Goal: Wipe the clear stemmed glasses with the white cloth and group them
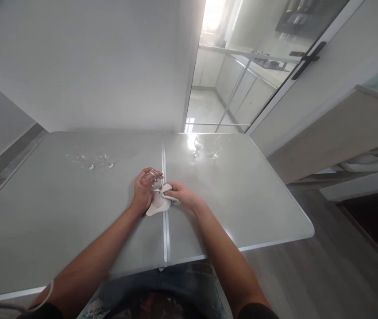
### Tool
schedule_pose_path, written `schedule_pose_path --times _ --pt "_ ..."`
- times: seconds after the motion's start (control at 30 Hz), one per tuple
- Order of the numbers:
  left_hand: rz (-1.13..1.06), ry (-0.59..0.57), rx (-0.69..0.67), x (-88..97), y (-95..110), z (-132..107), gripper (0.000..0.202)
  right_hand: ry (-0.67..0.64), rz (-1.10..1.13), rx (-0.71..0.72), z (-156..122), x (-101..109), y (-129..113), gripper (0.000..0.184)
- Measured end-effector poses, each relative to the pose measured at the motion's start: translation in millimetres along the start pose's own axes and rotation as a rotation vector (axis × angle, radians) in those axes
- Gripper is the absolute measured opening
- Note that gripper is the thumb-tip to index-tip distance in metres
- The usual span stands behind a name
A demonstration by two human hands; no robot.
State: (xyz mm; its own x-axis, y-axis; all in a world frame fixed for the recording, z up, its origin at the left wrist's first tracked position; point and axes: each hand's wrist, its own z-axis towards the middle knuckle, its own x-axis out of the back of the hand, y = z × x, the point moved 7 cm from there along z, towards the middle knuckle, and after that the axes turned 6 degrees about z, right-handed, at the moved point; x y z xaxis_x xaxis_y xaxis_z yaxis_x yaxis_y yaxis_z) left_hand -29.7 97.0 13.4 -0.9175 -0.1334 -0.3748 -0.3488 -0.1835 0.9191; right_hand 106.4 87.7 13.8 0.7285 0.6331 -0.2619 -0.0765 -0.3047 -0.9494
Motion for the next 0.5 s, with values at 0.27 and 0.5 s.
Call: schedule_pose_path --times 0.27,0.5 --pt "0.081 0.184 -0.082 14.7 8 -1 0.042 0.307 -0.646 0.322 0 0 -19 0.021" --pt "-0.064 0.027 0.046 -1.9 5 -3 0.041 -0.076 0.273 -0.079 3 -13 10 0.035"
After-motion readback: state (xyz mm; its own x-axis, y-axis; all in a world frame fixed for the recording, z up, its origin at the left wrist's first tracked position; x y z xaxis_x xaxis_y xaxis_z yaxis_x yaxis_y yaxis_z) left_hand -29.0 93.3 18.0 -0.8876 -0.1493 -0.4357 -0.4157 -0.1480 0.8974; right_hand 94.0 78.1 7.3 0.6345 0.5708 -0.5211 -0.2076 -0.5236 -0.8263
